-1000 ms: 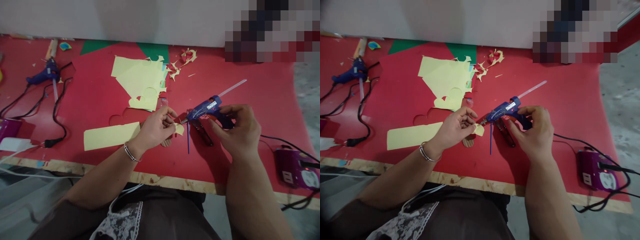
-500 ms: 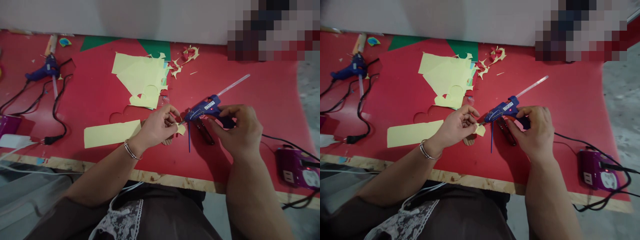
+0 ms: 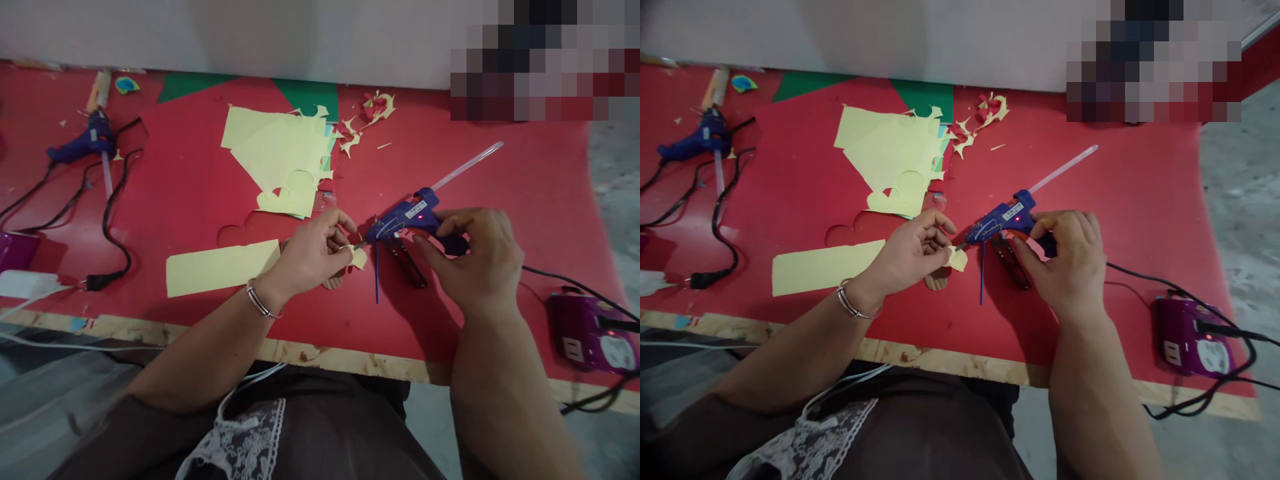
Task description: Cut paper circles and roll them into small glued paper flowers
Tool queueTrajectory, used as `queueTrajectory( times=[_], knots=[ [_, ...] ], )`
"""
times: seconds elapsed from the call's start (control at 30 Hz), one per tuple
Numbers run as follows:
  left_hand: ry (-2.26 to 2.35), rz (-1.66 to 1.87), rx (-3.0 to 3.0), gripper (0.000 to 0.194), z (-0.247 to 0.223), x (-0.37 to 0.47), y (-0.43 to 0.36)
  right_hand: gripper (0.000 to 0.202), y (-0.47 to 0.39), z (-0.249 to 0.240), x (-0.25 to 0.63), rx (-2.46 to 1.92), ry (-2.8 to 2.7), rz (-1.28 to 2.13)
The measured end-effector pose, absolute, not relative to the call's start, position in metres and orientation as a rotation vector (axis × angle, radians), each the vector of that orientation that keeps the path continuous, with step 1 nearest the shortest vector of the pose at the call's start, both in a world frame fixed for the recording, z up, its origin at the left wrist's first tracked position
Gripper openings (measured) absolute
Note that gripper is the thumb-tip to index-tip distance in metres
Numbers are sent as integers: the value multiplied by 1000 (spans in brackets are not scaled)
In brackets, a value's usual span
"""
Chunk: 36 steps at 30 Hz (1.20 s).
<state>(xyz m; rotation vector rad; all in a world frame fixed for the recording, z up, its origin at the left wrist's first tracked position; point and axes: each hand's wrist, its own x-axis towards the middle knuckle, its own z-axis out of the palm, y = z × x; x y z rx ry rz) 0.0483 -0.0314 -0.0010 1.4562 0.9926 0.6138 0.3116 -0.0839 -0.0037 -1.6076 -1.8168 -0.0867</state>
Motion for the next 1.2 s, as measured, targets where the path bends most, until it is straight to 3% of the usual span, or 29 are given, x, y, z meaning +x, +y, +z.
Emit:
queueTrajectory(
  times=[1.2],
  knots=[
    [1014,620,1580,27,4,47,-29,29,-86,0,312,-1542,-1855,-66]
  ],
)
